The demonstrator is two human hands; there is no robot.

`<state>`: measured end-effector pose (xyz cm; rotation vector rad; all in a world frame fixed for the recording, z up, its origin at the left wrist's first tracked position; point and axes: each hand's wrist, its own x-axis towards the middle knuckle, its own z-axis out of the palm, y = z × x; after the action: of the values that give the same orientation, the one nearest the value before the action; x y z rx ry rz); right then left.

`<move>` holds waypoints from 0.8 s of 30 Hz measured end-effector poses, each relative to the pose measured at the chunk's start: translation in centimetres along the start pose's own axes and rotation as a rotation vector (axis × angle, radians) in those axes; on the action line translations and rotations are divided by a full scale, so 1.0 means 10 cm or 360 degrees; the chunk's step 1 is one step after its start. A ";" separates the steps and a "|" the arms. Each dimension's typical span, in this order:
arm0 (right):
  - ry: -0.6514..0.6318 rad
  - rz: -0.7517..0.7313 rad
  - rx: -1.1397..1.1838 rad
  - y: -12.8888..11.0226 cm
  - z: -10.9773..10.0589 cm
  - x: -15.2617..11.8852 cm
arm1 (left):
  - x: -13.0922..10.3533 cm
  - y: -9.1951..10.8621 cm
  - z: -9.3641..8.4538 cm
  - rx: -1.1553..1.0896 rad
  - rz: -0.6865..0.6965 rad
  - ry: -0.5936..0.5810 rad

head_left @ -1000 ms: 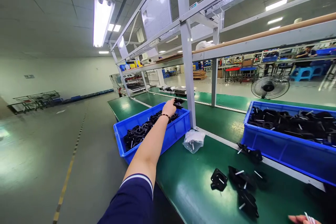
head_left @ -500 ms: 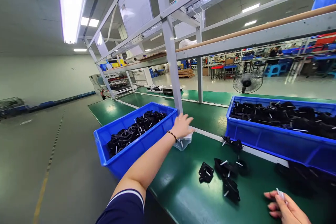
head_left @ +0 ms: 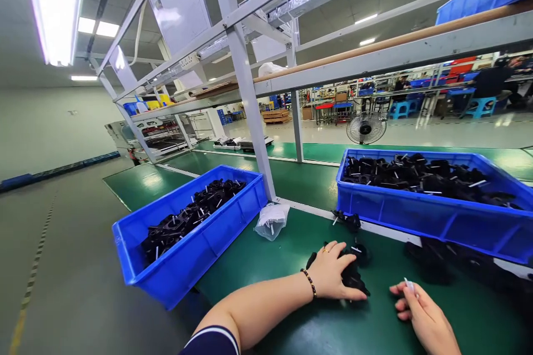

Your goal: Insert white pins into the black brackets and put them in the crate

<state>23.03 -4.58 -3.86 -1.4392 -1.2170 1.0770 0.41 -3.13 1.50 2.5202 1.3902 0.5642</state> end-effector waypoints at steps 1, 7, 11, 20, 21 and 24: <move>0.0001 -0.0007 -0.0003 -0.01 0.00 0.00 | 0.05 0.01 0.04 -0.0017 -0.0007 0.0021; 0.0023 -0.0034 0.0049 -0.01 0.02 0.01 | 0.19 0.07 0.04 -0.0004 0.0047 0.0013; 0.0044 -0.0059 0.0079 0.04 0.04 0.01 | 0.09 0.08 -0.22 0.0169 0.0178 -0.0203; 0.0038 -0.0014 0.0072 -0.04 0.03 -0.02 | -0.27 -0.18 -0.41 0.0260 0.0076 -0.0145; 0.0034 -0.0009 0.0077 -0.04 0.03 -0.02 | -0.29 -0.20 -0.38 0.0222 0.0017 -0.0161; 0.0041 -0.0001 0.0088 -0.03 0.02 -0.02 | -0.29 -0.18 -0.26 0.0091 -0.0103 -0.0220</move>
<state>22.72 -4.72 -3.62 -1.4065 -1.1610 1.0801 -3.49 -4.65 2.55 2.4941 1.4504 0.3355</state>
